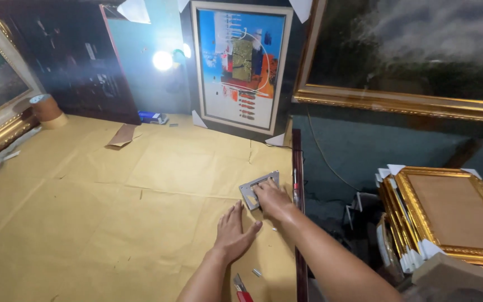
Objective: The person loads a staple gun and secures a metal strip to the back of a wooden picture frame. They then use a utility knife to trim excess plastic wrap from the frame's edge and lift the frame to display the artwork.
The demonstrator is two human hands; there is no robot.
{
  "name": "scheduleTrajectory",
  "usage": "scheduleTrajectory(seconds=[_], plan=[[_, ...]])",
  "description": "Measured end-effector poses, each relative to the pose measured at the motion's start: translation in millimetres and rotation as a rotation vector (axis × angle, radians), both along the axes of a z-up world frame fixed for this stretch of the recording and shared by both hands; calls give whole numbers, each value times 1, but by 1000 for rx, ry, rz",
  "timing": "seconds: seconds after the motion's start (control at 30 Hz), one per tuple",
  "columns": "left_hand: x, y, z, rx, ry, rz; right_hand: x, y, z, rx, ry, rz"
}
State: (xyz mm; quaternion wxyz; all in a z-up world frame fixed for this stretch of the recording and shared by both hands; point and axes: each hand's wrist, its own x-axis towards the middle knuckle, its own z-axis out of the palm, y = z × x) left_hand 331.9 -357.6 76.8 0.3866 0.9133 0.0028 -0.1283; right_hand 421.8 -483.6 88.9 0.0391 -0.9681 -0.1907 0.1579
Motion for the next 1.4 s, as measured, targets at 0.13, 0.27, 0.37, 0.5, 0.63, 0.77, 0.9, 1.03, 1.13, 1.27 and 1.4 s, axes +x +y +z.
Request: scheduleTrajectory(seconds=[0.13,0.27,0.37,0.5,0.63,0.77,0.9,1.03,1.13,1.27,1.4], plan=[[-4,-6,9,83,37,-100,-20,-18,-21,229,-253,59],[-53,-27,43,399,-493,224,-84,-6,37,152,-830,-59],[-113,-39,53,504,-947,400,-149,-1,67,305,-1224,-49],[-189,-35,40,431,-892,431,-223,-2,65,354,-1086,-93],[-270,-21,40,41,-987,268,-297,-36,57,669,-1245,-24],[-345,-28,-9,-95,-434,360,-331,-93,-63,802,-396,-720],[-387,-49,-4,-120,-18,453,-338,-104,-160,804,91,-773],[-374,-86,-133,-130,173,391,-362,-95,-159,796,375,-551],[-367,-114,-132,-158,378,413,-369,-105,-154,696,349,-416],[-358,-144,-166,-321,232,600,-362,-120,-151,564,269,-263],[-360,-159,-141,-295,123,675,-358,-130,-117,697,383,-230]])
